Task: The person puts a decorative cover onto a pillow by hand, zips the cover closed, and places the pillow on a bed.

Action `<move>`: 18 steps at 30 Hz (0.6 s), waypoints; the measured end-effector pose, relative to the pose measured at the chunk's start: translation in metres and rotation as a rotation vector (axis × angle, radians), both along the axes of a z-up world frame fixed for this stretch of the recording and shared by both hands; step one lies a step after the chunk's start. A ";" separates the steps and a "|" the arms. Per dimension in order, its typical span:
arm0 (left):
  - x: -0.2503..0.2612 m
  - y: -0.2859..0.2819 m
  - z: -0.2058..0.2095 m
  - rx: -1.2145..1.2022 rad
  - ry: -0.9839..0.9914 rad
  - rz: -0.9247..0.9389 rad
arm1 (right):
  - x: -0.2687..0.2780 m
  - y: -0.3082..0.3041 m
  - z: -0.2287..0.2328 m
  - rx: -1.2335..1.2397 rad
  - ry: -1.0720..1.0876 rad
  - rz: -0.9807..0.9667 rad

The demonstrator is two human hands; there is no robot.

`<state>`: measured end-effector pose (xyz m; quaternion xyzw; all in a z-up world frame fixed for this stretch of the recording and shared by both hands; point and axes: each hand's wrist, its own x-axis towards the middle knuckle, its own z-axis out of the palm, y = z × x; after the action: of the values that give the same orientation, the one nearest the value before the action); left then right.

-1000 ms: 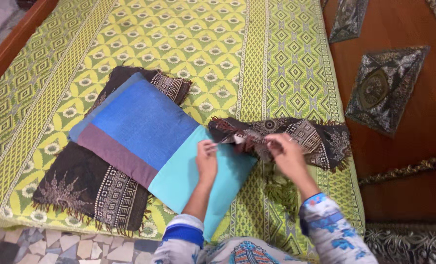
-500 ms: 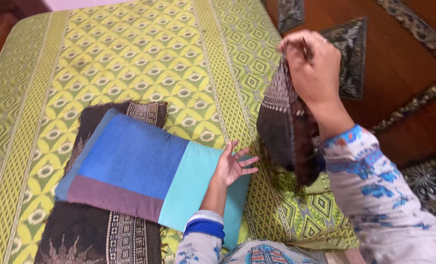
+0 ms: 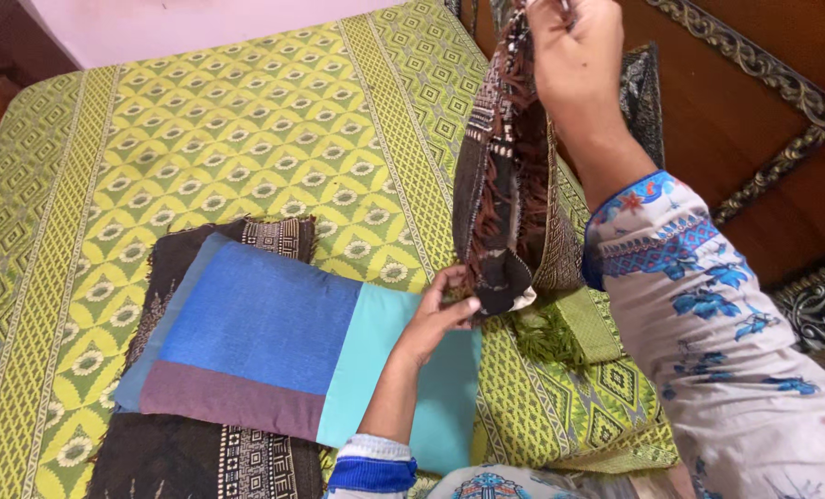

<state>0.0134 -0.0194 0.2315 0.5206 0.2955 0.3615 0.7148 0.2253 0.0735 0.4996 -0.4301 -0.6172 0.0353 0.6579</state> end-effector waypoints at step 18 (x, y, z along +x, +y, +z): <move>0.091 -0.016 0.003 0.569 0.417 0.231 | 0.034 -0.004 0.002 0.168 0.350 0.096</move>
<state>0.1040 -0.0358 0.2345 0.7242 0.3791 0.3939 0.4202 0.2589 0.0699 0.5013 -0.3312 -0.5140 0.0891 0.7863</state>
